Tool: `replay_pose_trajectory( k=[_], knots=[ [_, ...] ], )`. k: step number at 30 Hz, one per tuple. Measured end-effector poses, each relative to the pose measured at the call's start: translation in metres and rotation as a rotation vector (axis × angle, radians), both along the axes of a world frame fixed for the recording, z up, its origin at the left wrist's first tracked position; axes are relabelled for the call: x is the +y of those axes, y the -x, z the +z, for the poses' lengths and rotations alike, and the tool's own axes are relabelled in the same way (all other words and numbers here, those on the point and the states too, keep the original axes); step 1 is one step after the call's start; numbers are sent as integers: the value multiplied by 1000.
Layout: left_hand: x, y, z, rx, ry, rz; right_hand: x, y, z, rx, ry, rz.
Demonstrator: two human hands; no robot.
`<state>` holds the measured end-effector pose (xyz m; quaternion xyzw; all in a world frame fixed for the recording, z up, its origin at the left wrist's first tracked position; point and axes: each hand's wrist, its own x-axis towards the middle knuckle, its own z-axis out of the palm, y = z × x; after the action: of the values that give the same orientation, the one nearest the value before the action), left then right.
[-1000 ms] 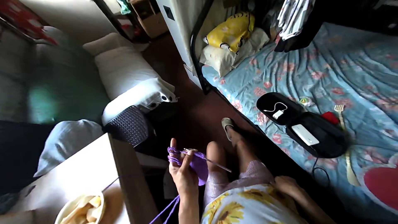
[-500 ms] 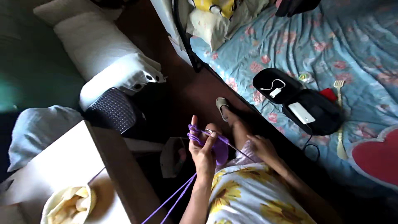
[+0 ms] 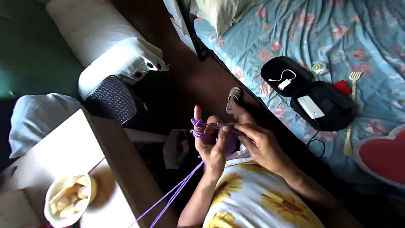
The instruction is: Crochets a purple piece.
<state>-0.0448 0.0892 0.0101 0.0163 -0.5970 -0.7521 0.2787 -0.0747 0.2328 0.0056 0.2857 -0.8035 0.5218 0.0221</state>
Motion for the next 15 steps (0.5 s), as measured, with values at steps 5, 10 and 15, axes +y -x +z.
replay_pose_trajectory(
  k=[5, 10, 15],
  knots=[
    [8, 0, 2, -2, -14, -53, 4, -2, 0, -83, 131, -46],
    [8, -2, 2, -60, -49, -83, 9, 0, 0, -88, 44, -18],
    [1, -3, 4, -57, -80, -74, 15, 4, -5, -67, 8, -8]
  ],
)
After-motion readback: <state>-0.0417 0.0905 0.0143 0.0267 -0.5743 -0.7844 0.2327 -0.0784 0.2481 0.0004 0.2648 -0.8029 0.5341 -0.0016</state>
